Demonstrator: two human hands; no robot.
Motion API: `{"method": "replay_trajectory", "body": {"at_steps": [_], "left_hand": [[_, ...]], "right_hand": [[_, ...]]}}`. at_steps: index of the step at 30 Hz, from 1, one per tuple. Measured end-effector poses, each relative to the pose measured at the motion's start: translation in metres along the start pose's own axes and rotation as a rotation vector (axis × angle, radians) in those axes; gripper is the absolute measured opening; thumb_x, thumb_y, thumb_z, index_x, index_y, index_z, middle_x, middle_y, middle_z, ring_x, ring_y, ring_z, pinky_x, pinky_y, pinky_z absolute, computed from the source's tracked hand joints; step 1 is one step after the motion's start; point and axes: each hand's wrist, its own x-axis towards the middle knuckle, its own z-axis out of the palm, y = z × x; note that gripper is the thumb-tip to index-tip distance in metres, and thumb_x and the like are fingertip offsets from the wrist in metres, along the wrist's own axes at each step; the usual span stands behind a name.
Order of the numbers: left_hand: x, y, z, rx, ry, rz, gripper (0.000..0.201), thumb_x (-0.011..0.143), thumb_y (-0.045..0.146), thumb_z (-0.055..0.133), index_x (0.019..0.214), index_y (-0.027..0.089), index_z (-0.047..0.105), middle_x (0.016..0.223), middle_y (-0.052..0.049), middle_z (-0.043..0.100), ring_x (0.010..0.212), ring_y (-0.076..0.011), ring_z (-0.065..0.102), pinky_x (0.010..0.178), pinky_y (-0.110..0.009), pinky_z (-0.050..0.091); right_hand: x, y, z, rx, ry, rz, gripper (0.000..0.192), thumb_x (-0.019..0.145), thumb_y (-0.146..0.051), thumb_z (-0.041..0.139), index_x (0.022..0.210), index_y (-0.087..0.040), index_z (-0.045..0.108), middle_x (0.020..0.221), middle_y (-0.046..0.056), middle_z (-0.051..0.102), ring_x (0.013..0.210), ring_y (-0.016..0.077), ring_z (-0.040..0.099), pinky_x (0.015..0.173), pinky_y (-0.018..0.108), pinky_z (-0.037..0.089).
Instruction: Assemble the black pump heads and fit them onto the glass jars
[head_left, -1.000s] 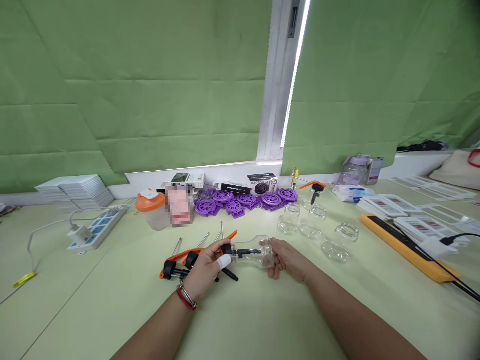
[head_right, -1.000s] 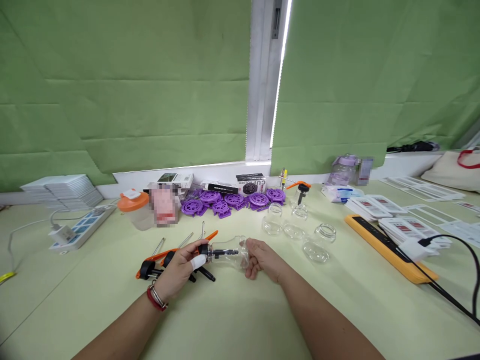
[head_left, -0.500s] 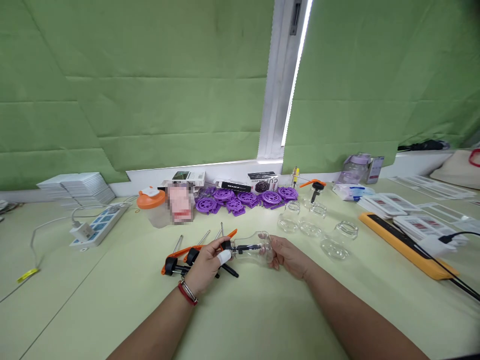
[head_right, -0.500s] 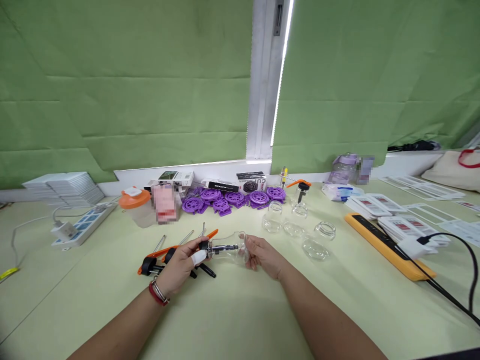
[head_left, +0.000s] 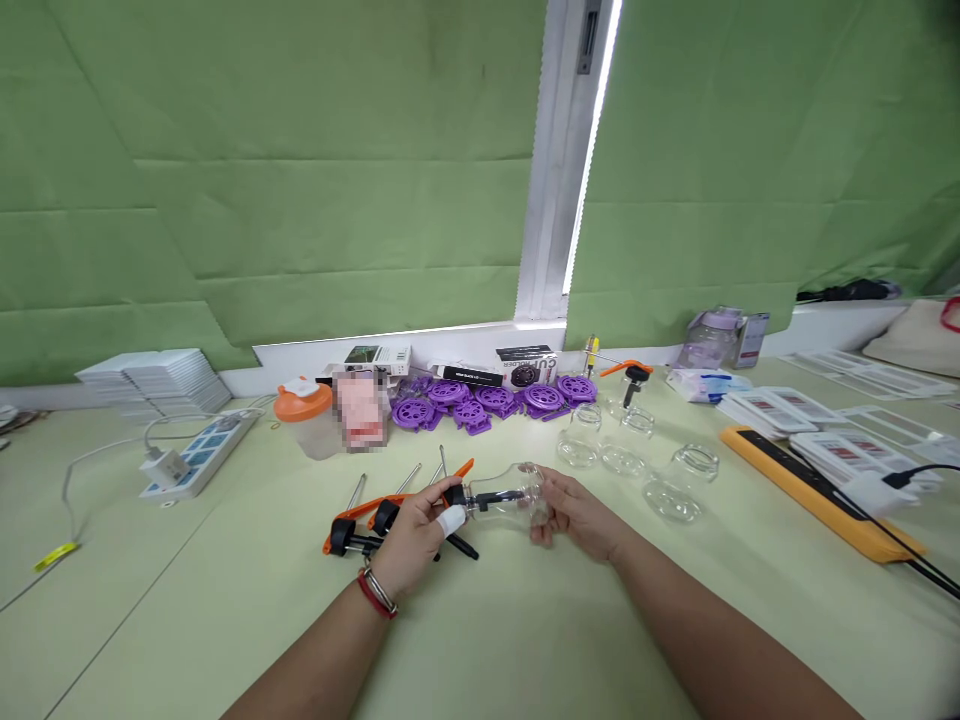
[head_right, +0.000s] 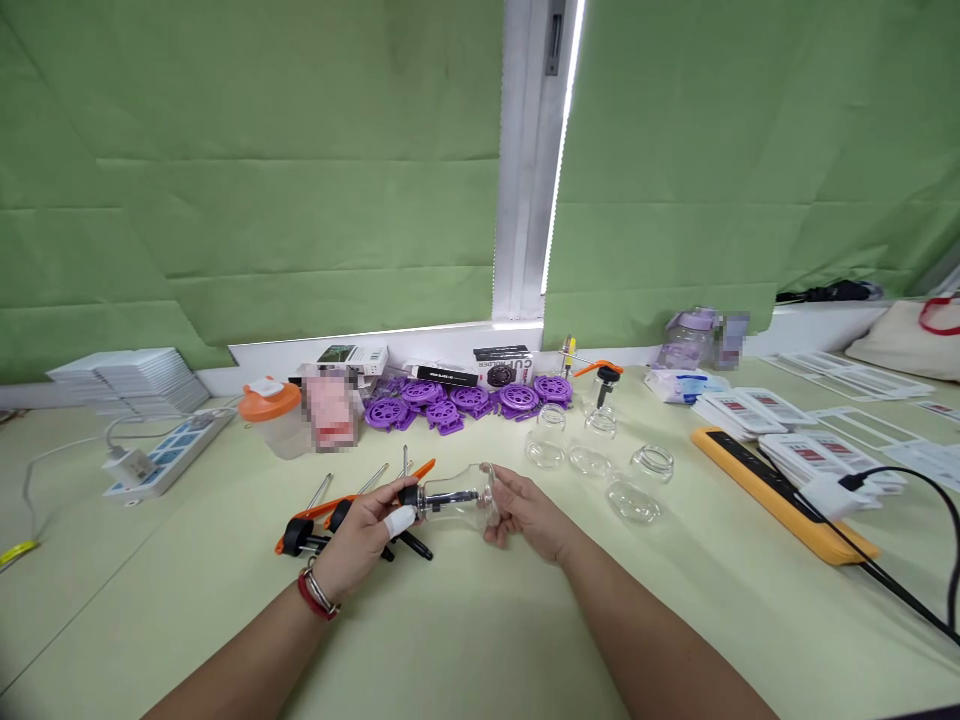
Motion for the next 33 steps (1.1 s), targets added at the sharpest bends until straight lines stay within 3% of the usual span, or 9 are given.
{"method": "replay_trajectory", "body": {"at_steps": [5, 8, 11, 13, 16, 20, 24, 27, 33], "left_hand": [[0.000, -0.003, -0.001, 0.026, 0.008, -0.030, 0.052, 0.072, 0.033, 0.068, 0.121, 0.018, 0.058, 0.085, -0.002, 0.062, 0.081, -0.0152, 0.056, 0.081, -0.030, 0.043], [0.000, 0.000, -0.001, 0.016, 0.049, -0.046, 0.056, 0.070, 0.033, 0.070, 0.122, 0.016, 0.058, 0.087, -0.003, 0.063, 0.079, -0.0146, 0.055, 0.077, -0.028, 0.043], [0.000, 0.003, -0.001, 0.014, 0.058, -0.041, 0.057, 0.070, 0.035, 0.069, 0.123, 0.017, 0.057, 0.090, -0.003, 0.063, 0.078, -0.0144, 0.056, 0.075, -0.027, 0.043], [0.000, 0.002, -0.002, 0.043, 0.037, -0.022, 0.056, 0.071, 0.036, 0.068, 0.123, 0.018, 0.057, 0.090, -0.003, 0.063, 0.078, -0.0146, 0.055, 0.073, -0.027, 0.043], [0.000, -0.003, -0.003, 0.106, 0.023, -0.009, 0.055, 0.072, 0.037, 0.068, 0.123, 0.019, 0.057, 0.086, -0.002, 0.063, 0.074, -0.0139, 0.054, 0.069, -0.026, 0.043], [0.000, -0.006, -0.004, 0.089, 0.012, -0.012, 0.054, 0.072, 0.037, 0.067, 0.123, 0.019, 0.057, 0.092, -0.003, 0.064, 0.079, -0.0149, 0.056, 0.073, -0.027, 0.044], [0.000, 0.000, -0.004, 0.050, 0.039, -0.031, 0.056, 0.070, 0.037, 0.069, 0.122, 0.018, 0.058, 0.089, -0.003, 0.064, 0.080, -0.0155, 0.057, 0.076, -0.028, 0.044], [-0.001, 0.004, -0.003, 0.028, 0.058, -0.036, 0.056, 0.069, 0.036, 0.071, 0.121, 0.018, 0.059, 0.088, -0.003, 0.064, 0.078, -0.0145, 0.056, 0.077, -0.028, 0.043], [-0.001, 0.001, 0.000, 0.003, -0.014, -0.013, 0.050, 0.072, 0.034, 0.068, 0.119, 0.019, 0.060, 0.090, -0.003, 0.063, 0.082, -0.0153, 0.056, 0.083, -0.032, 0.043]], "right_hand": [[0.005, 0.009, -0.002, -0.027, 0.042, 0.043, 0.057, 0.086, -0.060, 0.042, 0.116, -0.014, 0.053, 0.075, 0.007, 0.062, 0.053, 0.0139, 0.060, 0.045, 0.024, 0.044], [-0.001, 0.002, 0.000, -0.014, -0.004, -0.021, 0.051, 0.084, -0.052, 0.054, 0.124, -0.020, 0.051, 0.109, 0.012, 0.059, 0.078, 0.0177, 0.064, 0.061, 0.030, 0.051], [-0.006, -0.008, 0.002, -0.018, -0.042, -0.079, 0.070, 0.076, -0.037, 0.070, 0.137, -0.035, 0.035, 0.138, 0.009, 0.039, 0.093, 0.0192, 0.063, 0.074, 0.034, 0.052], [-0.007, -0.009, 0.002, -0.019, -0.039, -0.057, 0.075, 0.076, -0.037, 0.070, 0.139, -0.035, 0.031, 0.131, 0.010, 0.045, 0.087, 0.0196, 0.066, 0.071, 0.034, 0.052], [-0.001, 0.000, 0.000, -0.014, -0.008, 0.015, 0.060, 0.082, -0.049, 0.058, 0.134, -0.024, 0.040, 0.099, 0.009, 0.062, 0.067, 0.0176, 0.067, 0.055, 0.028, 0.050], [0.004, 0.010, -0.002, -0.070, 0.055, 0.058, 0.055, 0.086, -0.060, 0.041, 0.116, -0.015, 0.053, 0.075, 0.007, 0.063, 0.052, 0.0142, 0.062, 0.044, 0.024, 0.045], [-0.002, 0.000, 0.000, -0.071, 0.002, 0.002, 0.051, 0.085, -0.054, 0.050, 0.124, -0.021, 0.051, 0.106, 0.012, 0.061, 0.079, 0.0186, 0.065, 0.058, 0.029, 0.053], [-0.007, -0.009, 0.001, -0.051, -0.032, -0.046, 0.068, 0.077, -0.040, 0.067, 0.137, -0.035, 0.035, 0.134, 0.010, 0.043, 0.092, 0.0202, 0.064, 0.067, 0.033, 0.055], [0.000, 0.002, -0.001, -0.054, 0.028, 0.022, 0.054, 0.085, -0.055, 0.048, 0.126, -0.020, 0.045, 0.082, 0.005, 0.062, 0.054, 0.0134, 0.062, 0.045, 0.023, 0.046]]}}
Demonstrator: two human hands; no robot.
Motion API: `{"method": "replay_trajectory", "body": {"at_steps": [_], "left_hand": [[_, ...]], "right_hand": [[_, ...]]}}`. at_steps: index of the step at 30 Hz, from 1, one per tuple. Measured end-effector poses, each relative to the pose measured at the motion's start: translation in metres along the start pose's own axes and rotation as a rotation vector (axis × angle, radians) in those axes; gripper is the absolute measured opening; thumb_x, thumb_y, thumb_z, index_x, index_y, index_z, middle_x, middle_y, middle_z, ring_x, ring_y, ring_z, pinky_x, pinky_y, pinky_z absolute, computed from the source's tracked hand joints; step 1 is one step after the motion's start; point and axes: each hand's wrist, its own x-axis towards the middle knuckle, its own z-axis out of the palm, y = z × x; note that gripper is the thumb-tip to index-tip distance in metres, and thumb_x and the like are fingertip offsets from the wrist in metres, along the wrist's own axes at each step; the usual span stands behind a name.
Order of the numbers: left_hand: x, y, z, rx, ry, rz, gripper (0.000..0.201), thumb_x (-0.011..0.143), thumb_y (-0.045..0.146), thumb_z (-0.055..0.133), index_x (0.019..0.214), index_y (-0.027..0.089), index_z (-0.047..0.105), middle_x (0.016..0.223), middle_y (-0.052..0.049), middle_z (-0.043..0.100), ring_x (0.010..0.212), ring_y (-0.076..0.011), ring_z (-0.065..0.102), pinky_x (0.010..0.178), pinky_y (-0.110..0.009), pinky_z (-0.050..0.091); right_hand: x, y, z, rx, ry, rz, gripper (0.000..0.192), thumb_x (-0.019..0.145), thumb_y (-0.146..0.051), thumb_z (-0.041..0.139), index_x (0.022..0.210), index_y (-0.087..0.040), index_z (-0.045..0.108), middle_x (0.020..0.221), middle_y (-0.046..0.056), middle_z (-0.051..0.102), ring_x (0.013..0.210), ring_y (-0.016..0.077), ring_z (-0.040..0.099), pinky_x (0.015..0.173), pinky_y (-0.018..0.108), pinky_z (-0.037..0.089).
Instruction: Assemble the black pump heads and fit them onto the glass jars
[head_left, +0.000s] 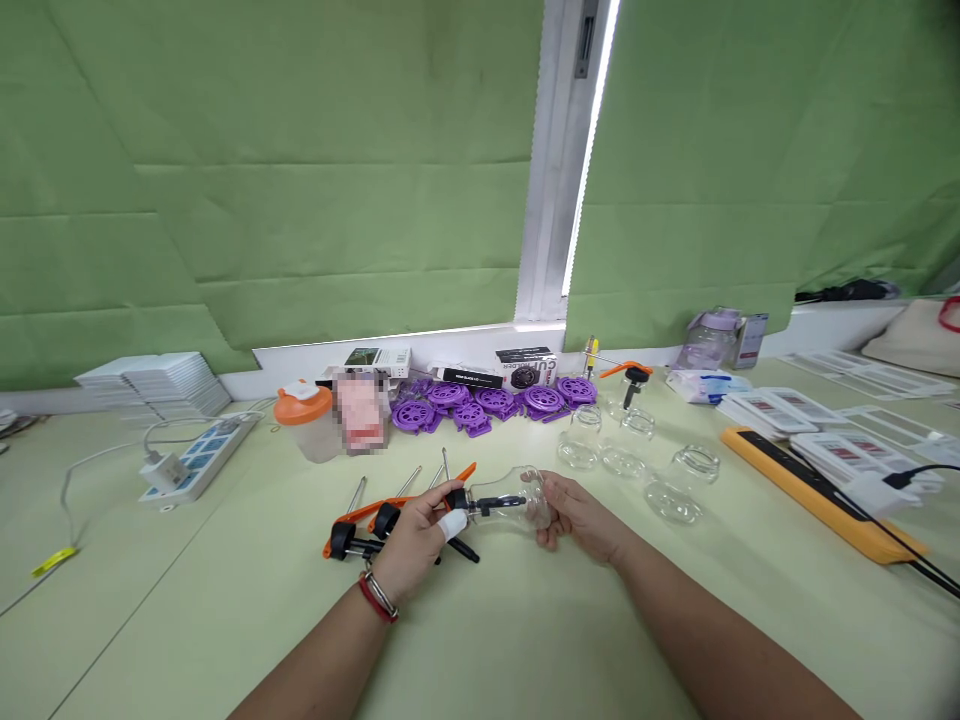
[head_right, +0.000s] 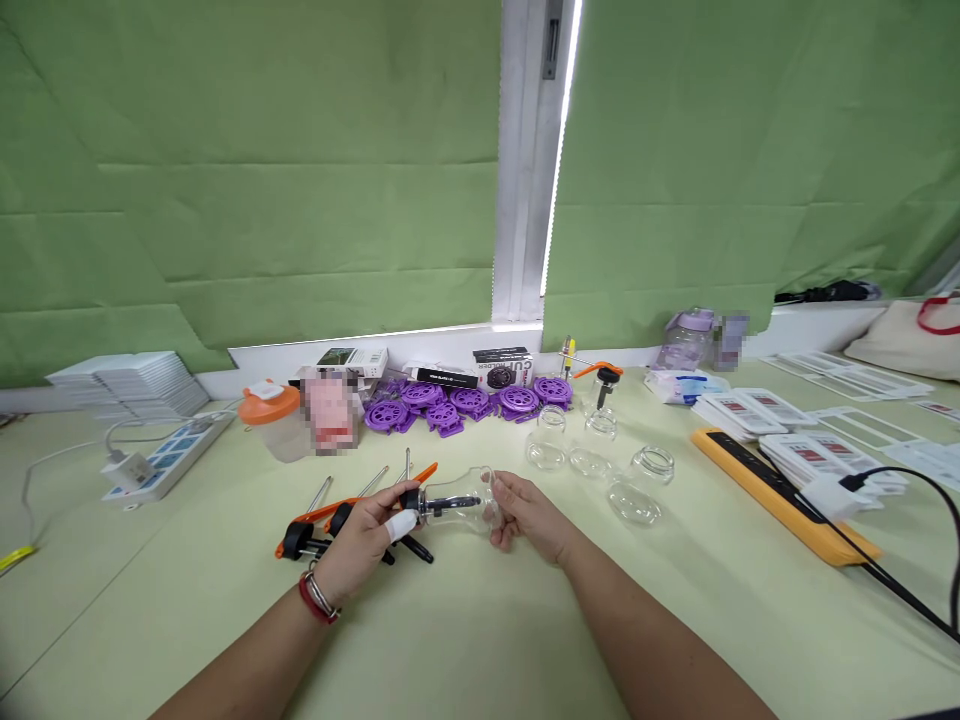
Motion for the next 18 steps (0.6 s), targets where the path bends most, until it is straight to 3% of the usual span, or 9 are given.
{"method": "replay_trajectory", "body": {"at_steps": [3, 5, 7, 9, 11, 14, 16, 18], "left_hand": [[0.000, 0.001, -0.001, 0.004, 0.011, -0.010, 0.049, 0.071, 0.034, 0.069, 0.117, 0.018, 0.061, 0.089, -0.003, 0.063, 0.080, -0.0153, 0.056, 0.081, -0.032, 0.043], [0.000, 0.004, -0.001, -0.006, 0.033, -0.013, 0.049, 0.069, 0.034, 0.070, 0.115, 0.018, 0.062, 0.091, -0.003, 0.063, 0.080, -0.0156, 0.057, 0.080, -0.031, 0.044], [-0.001, 0.006, -0.001, -0.021, 0.048, -0.023, 0.051, 0.069, 0.034, 0.071, 0.117, 0.019, 0.061, 0.092, -0.003, 0.063, 0.081, -0.0157, 0.057, 0.081, -0.031, 0.044], [-0.001, 0.007, -0.001, -0.033, 0.043, -0.027, 0.052, 0.069, 0.035, 0.070, 0.118, 0.020, 0.061, 0.093, -0.003, 0.063, 0.081, -0.0158, 0.057, 0.082, -0.032, 0.044], [-0.001, 0.007, 0.000, -0.030, 0.027, -0.012, 0.049, 0.070, 0.035, 0.070, 0.116, 0.019, 0.062, 0.092, -0.003, 0.063, 0.081, -0.0157, 0.057, 0.083, -0.033, 0.045], [-0.001, 0.005, 0.001, -0.015, 0.004, 0.020, 0.046, 0.070, 0.034, 0.070, 0.113, 0.018, 0.063, 0.094, -0.003, 0.064, 0.083, -0.0154, 0.057, 0.083, -0.032, 0.044], [-0.001, 0.004, 0.001, -0.012, 0.004, 0.026, 0.047, 0.070, 0.033, 0.070, 0.114, 0.017, 0.062, 0.095, -0.004, 0.064, 0.084, -0.0154, 0.057, 0.085, -0.031, 0.044], [-0.001, 0.005, 0.001, -0.021, 0.012, 0.019, 0.049, 0.069, 0.033, 0.071, 0.115, 0.017, 0.062, 0.096, -0.004, 0.064, 0.084, -0.0155, 0.058, 0.085, -0.032, 0.044]], "right_hand": [[0.001, 0.002, 0.000, -0.046, 0.014, 0.017, 0.056, 0.085, -0.060, 0.043, 0.122, -0.018, 0.050, 0.081, 0.007, 0.063, 0.056, 0.0143, 0.062, 0.044, 0.024, 0.046], [-0.002, -0.002, 0.000, -0.053, 0.003, -0.016, 0.058, 0.083, -0.057, 0.050, 0.130, -0.023, 0.045, 0.106, 0.012, 0.061, 0.074, 0.0177, 0.065, 0.053, 0.027, 0.052], [-0.006, -0.008, 0.000, -0.050, -0.022, -0.074, 0.066, 0.080, -0.048, 0.061, 0.138, -0.032, 0.035, 0.133, 0.013, 0.045, 0.093, 0.0205, 0.063, 0.064, 0.031, 0.054], [-0.008, -0.013, 0.000, -0.055, -0.046, -0.108, 0.075, 0.075, -0.040, 0.069, 0.139, -0.036, 0.031, 0.141, 0.012, 0.035, 0.096, 0.0210, 0.062, 0.068, 0.033, 0.054], [-0.008, -0.013, 0.001, -0.049, -0.048, -0.091, 0.073, 0.075, -0.040, 0.070, 0.138, -0.033, 0.034, 0.131, 0.012, 0.044, 0.085, 0.0193, 0.066, 0.064, 0.032, 0.054], [-0.004, -0.007, 0.002, -0.022, -0.014, -0.014, 0.061, 0.080, -0.050, 0.060, 0.132, -0.024, 0.041, 0.097, 0.008, 0.062, 0.063, 0.0157, 0.066, 0.051, 0.027, 0.051], [0.000, -0.001, 0.003, -0.013, 0.022, 0.034, 0.056, 0.082, -0.057, 0.052, 0.123, -0.019, 0.047, 0.078, 0.005, 0.063, 0.053, 0.0141, 0.063, 0.044, 0.023, 0.046], [0.003, 0.003, 0.002, -0.024, 0.045, 0.061, 0.056, 0.083, -0.061, 0.047, 0.116, -0.016, 0.051, 0.073, 0.005, 0.064, 0.048, 0.0132, 0.060, 0.041, 0.023, 0.044]]}}
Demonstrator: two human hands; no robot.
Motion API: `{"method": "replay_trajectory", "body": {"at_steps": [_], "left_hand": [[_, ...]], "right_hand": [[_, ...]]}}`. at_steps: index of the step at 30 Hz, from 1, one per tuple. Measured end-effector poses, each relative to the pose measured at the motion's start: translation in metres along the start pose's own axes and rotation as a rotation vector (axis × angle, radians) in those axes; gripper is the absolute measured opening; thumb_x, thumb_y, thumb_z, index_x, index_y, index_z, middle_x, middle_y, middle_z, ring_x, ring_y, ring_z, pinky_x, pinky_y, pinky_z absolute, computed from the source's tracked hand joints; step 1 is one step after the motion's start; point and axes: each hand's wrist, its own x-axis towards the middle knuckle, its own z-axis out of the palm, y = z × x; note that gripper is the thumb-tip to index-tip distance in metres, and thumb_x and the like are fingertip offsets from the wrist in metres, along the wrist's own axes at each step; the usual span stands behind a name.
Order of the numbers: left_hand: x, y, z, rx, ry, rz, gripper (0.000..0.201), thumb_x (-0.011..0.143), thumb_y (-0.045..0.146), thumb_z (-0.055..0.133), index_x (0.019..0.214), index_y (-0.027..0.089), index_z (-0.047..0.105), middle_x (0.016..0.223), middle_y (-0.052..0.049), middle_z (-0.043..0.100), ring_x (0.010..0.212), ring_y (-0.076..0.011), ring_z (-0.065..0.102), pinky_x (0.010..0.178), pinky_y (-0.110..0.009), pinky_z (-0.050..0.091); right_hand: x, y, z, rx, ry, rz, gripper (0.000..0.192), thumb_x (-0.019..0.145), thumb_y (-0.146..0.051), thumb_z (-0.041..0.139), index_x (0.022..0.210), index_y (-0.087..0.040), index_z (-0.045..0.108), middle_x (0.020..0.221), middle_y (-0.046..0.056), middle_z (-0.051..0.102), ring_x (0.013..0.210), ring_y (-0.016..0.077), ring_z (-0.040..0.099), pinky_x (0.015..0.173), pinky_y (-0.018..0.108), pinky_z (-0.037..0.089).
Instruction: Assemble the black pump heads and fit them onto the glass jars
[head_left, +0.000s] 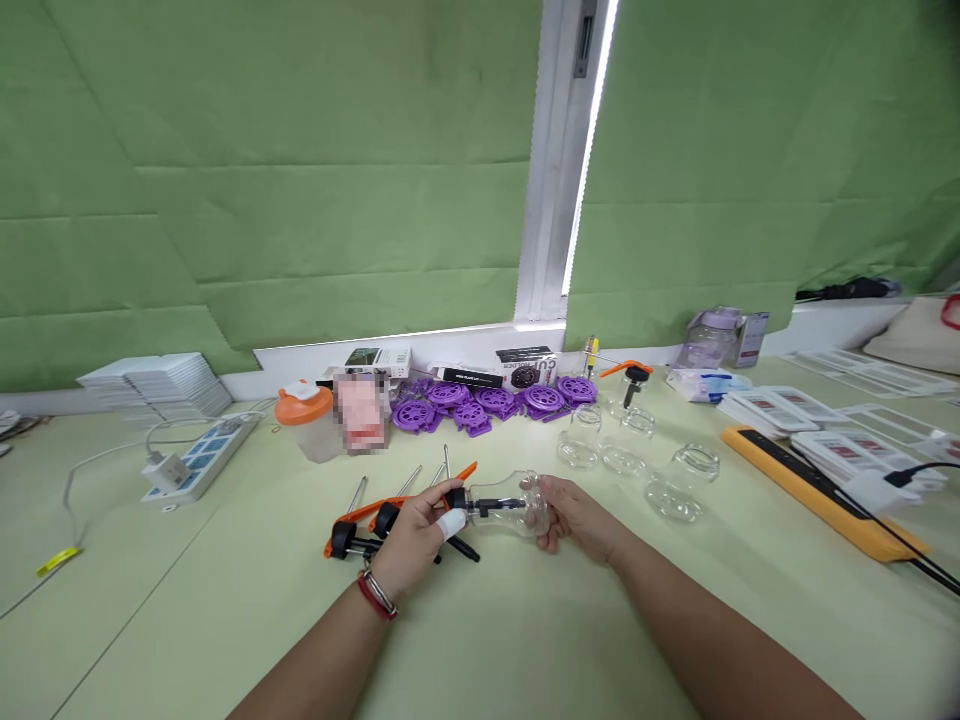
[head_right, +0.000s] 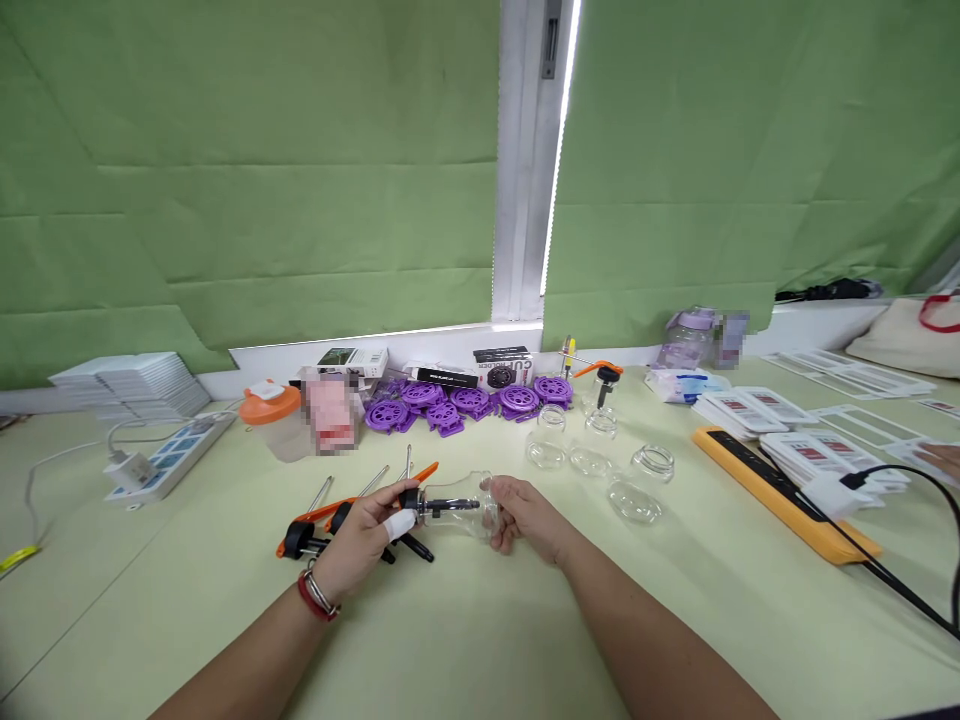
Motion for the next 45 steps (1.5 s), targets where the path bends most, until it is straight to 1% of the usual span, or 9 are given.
{"method": "replay_trajectory", "body": {"at_steps": [4, 7, 13, 18, 22, 25, 39, 42, 45], "left_hand": [[0.000, 0.004, -0.001, -0.016, 0.024, -0.028, 0.049, 0.067, 0.034, 0.072, 0.113, 0.017, 0.063, 0.092, -0.004, 0.064, 0.082, -0.0158, 0.058, 0.083, -0.033, 0.046], [0.000, 0.006, -0.001, -0.044, 0.032, -0.053, 0.050, 0.067, 0.035, 0.072, 0.113, 0.018, 0.063, 0.088, -0.002, 0.063, 0.080, -0.0158, 0.059, 0.083, -0.033, 0.046], [0.000, -0.001, -0.001, -0.034, 0.018, -0.039, 0.049, 0.068, 0.034, 0.072, 0.113, 0.018, 0.064, 0.085, -0.001, 0.062, 0.079, -0.0141, 0.057, 0.082, -0.032, 0.046], [0.001, -0.004, -0.002, -0.029, 0.015, -0.060, 0.051, 0.069, 0.036, 0.071, 0.115, 0.018, 0.062, 0.090, -0.004, 0.063, 0.082, -0.0161, 0.059, 0.084, -0.034, 0.046], [0.001, 0.000, -0.004, -0.088, 0.030, -0.055, 0.050, 0.068, 0.036, 0.072, 0.113, 0.017, 0.063, 0.098, -0.005, 0.062, 0.086, -0.0175, 0.059, 0.085, -0.036, 0.048], [0.001, 0.003, -0.004, -0.071, 0.030, -0.030, 0.048, 0.069, 0.036, 0.071, 0.113, 0.018, 0.063, 0.102, -0.005, 0.062, 0.087, -0.0179, 0.059, 0.084, -0.036, 0.049], [0.000, 0.006, -0.001, 0.047, 0.051, 0.005, 0.044, 0.069, 0.035, 0.069, 0.108, 0.016, 0.063, 0.091, -0.004, 0.064, 0.080, -0.0168, 0.060, 0.082, -0.034, 0.048], [0.001, 0.004, 0.001, 0.059, 0.062, 0.013, 0.046, 0.071, 0.036, 0.068, 0.112, 0.017, 0.061, 0.091, -0.004, 0.063, 0.082, -0.0176, 0.061, 0.082, -0.035, 0.049], [0.000, 0.000, 0.004, 0.122, 0.054, 0.043, 0.049, 0.073, 0.039, 0.065, 0.117, 0.016, 0.058, 0.093, -0.006, 0.061, 0.079, -0.0181, 0.061, 0.078, -0.037, 0.051]], "right_hand": [[-0.003, -0.004, -0.002, -0.032, -0.027, -0.052, 0.060, 0.082, -0.060, 0.050, 0.126, -0.020, 0.049, 0.106, 0.014, 0.062, 0.072, 0.0184, 0.066, 0.052, 0.028, 0.051], [-0.010, -0.013, -0.002, -0.014, -0.062, -0.141, 0.068, 0.077, -0.044, 0.066, 0.137, -0.034, 0.037, 0.141, 0.012, 0.037, 0.098, 0.0217, 0.061, 0.068, 0.032, 0.054], [-0.007, -0.012, 0.005, 0.058, -0.037, -0.088, 0.057, 0.079, -0.046, 0.062, 0.129, -0.025, 0.045, 0.104, 0.008, 0.060, 0.069, 0.0158, 0.064, 0.055, 0.028, 0.051], [-0.001, -0.004, 0.005, 0.007, 0.003, -0.034, 0.052, 0.084, -0.058, 0.047, 0.117, -0.017, 0.050, 0.076, 0.004, 0.062, 0.048, 0.0124, 0.058, 0.040, 0.022, 0.042], [-0.006, -0.009, 0.003, -0.031, -0.022, -0.142, 0.060, 0.083, -0.054, 0.053, 0.132, -0.022, 0.042, 0.107, 0.012, 0.058, 0.076, 0.0171, 0.064, 0.055, 0.027, 0.051], [-0.011, -0.015, 0.004, -0.075, -0.061, -0.244, 0.070, 0.078, -0.043, 0.065, 0.139, -0.035, 0.032, 0.135, 0.011, 0.038, 0.094, 0.0185, 0.060, 0.072, 0.034, 0.053], [-0.008, -0.015, 0.007, -0.058, -0.027, -0.136, 0.063, 0.080, -0.042, 0.060, 0.137, -0.031, 0.036, 0.122, 0.011, 0.047, 0.080, 0.0188, 0.063, 0.061, 0.032, 0.051], [-0.011, -0.017, 0.009, -0.234, 0.013, -0.220, 0.069, 0.083, -0.041, 0.056, 0.143, -0.035, 0.023, 0.136, 0.013, 0.038, 0.094, 0.0224, 0.061, 0.069, 0.037, 0.052], [-0.013, -0.016, 0.015, -0.650, 0.128, -0.435, 0.076, 0.075, -0.033, 0.064, 0.142, -0.039, 0.028, 0.149, 0.007, 0.020, 0.117, 0.0285, 0.048, 0.089, 0.044, 0.045]]}}
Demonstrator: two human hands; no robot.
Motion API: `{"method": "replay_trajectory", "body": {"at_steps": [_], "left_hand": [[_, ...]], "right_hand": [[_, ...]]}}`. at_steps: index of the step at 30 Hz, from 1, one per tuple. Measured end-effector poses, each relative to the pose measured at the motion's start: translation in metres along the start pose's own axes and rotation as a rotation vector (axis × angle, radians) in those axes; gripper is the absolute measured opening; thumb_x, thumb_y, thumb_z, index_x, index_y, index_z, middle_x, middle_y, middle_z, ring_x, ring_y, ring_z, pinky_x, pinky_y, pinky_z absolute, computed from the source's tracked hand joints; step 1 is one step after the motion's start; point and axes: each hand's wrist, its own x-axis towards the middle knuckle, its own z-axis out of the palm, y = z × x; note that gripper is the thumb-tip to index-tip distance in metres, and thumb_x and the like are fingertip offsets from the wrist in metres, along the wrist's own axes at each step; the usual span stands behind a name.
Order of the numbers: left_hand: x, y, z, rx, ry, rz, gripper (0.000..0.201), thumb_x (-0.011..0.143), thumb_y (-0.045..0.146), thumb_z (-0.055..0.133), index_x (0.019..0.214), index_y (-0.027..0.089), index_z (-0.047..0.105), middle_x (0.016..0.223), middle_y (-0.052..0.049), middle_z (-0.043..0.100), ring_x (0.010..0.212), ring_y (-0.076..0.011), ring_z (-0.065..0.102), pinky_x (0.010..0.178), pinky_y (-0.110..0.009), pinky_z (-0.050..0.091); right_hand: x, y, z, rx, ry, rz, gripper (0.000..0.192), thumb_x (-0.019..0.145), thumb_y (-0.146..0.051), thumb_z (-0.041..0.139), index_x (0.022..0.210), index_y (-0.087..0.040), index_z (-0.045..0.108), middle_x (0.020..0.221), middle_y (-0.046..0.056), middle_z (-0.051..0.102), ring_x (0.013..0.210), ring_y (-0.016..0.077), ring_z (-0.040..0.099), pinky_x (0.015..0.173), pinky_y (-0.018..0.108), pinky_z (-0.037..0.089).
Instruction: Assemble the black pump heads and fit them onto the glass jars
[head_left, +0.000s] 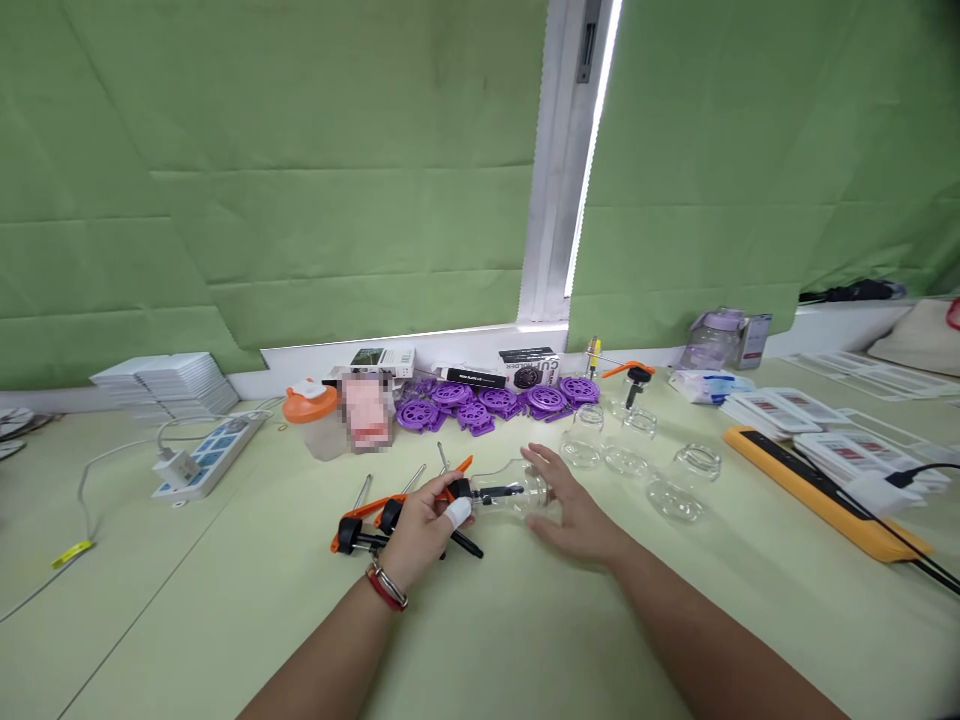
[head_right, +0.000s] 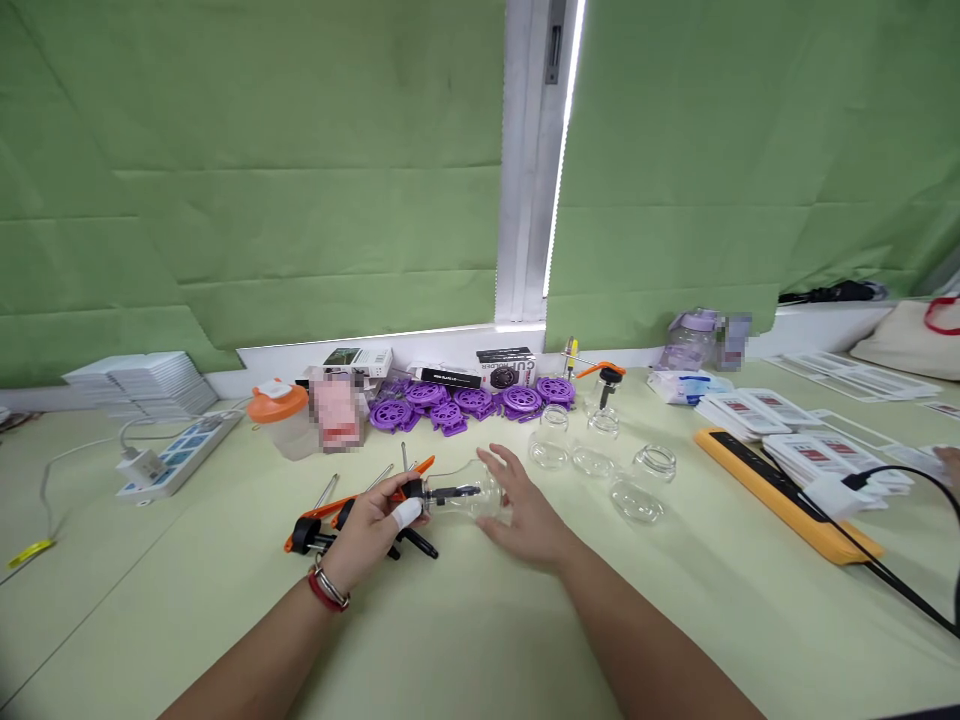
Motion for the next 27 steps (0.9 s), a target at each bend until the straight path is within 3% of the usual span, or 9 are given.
{"method": "replay_trajectory", "body": {"at_steps": [3, 6, 8, 10, 11, 14, 20, 23, 27], "left_hand": [[-0.004, -0.001, 0.003, 0.203, -0.042, 0.165, 0.045, 0.078, 0.037, 0.061, 0.118, 0.018, 0.058, 0.102, -0.009, 0.060, 0.084, -0.0187, 0.059, 0.078, -0.034, 0.050], [-0.004, 0.003, -0.004, 0.338, -0.059, 0.314, 0.048, 0.085, 0.034, 0.052, 0.131, 0.021, 0.048, 0.112, -0.010, 0.056, 0.085, -0.0166, 0.059, 0.080, -0.033, 0.048], [-0.001, 0.007, -0.016, 0.417, 0.045, 0.354, 0.051, 0.088, 0.032, 0.046, 0.137, 0.022, 0.038, 0.118, -0.011, 0.053, 0.085, -0.0155, 0.059, 0.082, -0.034, 0.048], [0.004, 0.009, -0.033, 0.567, 0.182, 0.364, 0.045, 0.088, 0.032, 0.042, 0.132, 0.021, 0.045, 0.122, -0.011, 0.051, 0.091, -0.0174, 0.058, 0.085, -0.036, 0.046], [0.006, 0.009, -0.041, 0.643, 0.186, 0.347, 0.041, 0.088, 0.033, 0.041, 0.126, 0.020, 0.050, 0.123, -0.011, 0.051, 0.094, -0.0189, 0.057, 0.087, -0.038, 0.046], [0.010, 0.006, -0.061, 0.848, 0.024, 0.290, 0.035, 0.084, 0.038, 0.049, 0.111, 0.020, 0.062, 0.121, -0.010, 0.056, 0.109, -0.0254, 0.052, 0.096, -0.043, 0.039], [0.004, 0.008, -0.071, 1.024, -0.298, 0.190, 0.057, 0.067, 0.043, 0.066, 0.122, 0.030, 0.057, 0.118, -0.006, 0.058, 0.109, -0.0304, 0.049, 0.096, -0.043, 0.035], [0.002, 0.009, -0.073, 1.042, -0.353, 0.205, 0.055, 0.068, 0.026, 0.059, 0.123, 0.031, 0.055, 0.120, -0.004, 0.056, 0.110, -0.0280, 0.050, 0.098, -0.042, 0.032], [0.002, 0.005, -0.079, 1.056, -0.361, 0.196, 0.069, 0.062, 0.014, 0.052, 0.129, 0.031, 0.049, 0.133, -0.003, 0.048, 0.125, -0.0287, 0.040, 0.103, -0.043, 0.025]], "right_hand": [[0.000, 0.002, 0.013, -0.354, 0.058, -0.123, 0.072, 0.067, -0.027, 0.069, 0.134, -0.035, 0.044, 0.146, 0.006, 0.027, 0.125, 0.0328, 0.036, 0.100, 0.049, 0.036], [0.008, 0.013, 0.025, -0.447, 0.137, -0.128, 0.063, 0.068, -0.028, 0.067, 0.128, -0.027, 0.050, 0.134, 0.011, 0.041, 0.122, 0.0305, 0.039, 0.101, 0.046, 0.036], [0.019, 0.025, 0.027, -0.402, 0.204, -0.089, 0.059, 0.071, -0.034, 0.065, 0.126, -0.023, 0.047, 0.132, 0.012, 0.043, 0.118, 0.0277, 0.045, 0.099, 0.044, 0.039], [0.034, 0.037, 0.025, -0.333, 0.263, -0.021, 0.059, 0.073, -0.039, 0.062, 0.126, -0.020, 0.043, 0.125, 0.012, 0.049, 0.112, 0.0263, 0.050, 0.095, 0.043, 0.042], [0.042, 0.043, 0.023, -0.314, 0.272, 0.025, 0.060, 0.073, -0.042, 0.062, 0.125, -0.018, 0.042, 0.121, 0.012, 0.052, 0.110, 0.0267, 0.052, 0.093, 0.043, 0.043], [0.066, 0.059, 0.015, -0.297, 0.278, 0.153, 0.055, 0.075, -0.048, 0.059, 0.119, -0.017, 0.046, 0.112, 0.012, 0.058, 0.106, 0.0273, 0.055, 0.090, 0.044, 0.045], [0.099, 0.081, 0.011, -0.306, 0.319, 0.191, 0.066, 0.074, -0.053, 0.059, 0.127, -0.019, 0.042, 0.125, 0.015, 0.054, 0.113, 0.0287, 0.054, 0.094, 0.045, 0.042], [0.104, 0.089, 0.015, -0.356, 0.347, 0.156, 0.074, 0.074, -0.052, 0.059, 0.134, -0.017, 0.035, 0.130, 0.016, 0.050, 0.118, 0.0300, 0.050, 0.097, 0.047, 0.041], [0.091, 0.086, 0.021, -0.505, 0.459, 0.020, 0.086, 0.074, -0.050, 0.061, 0.141, -0.014, 0.022, 0.136, 0.020, 0.041, 0.128, 0.0331, 0.037, 0.101, 0.052, 0.035]]}}
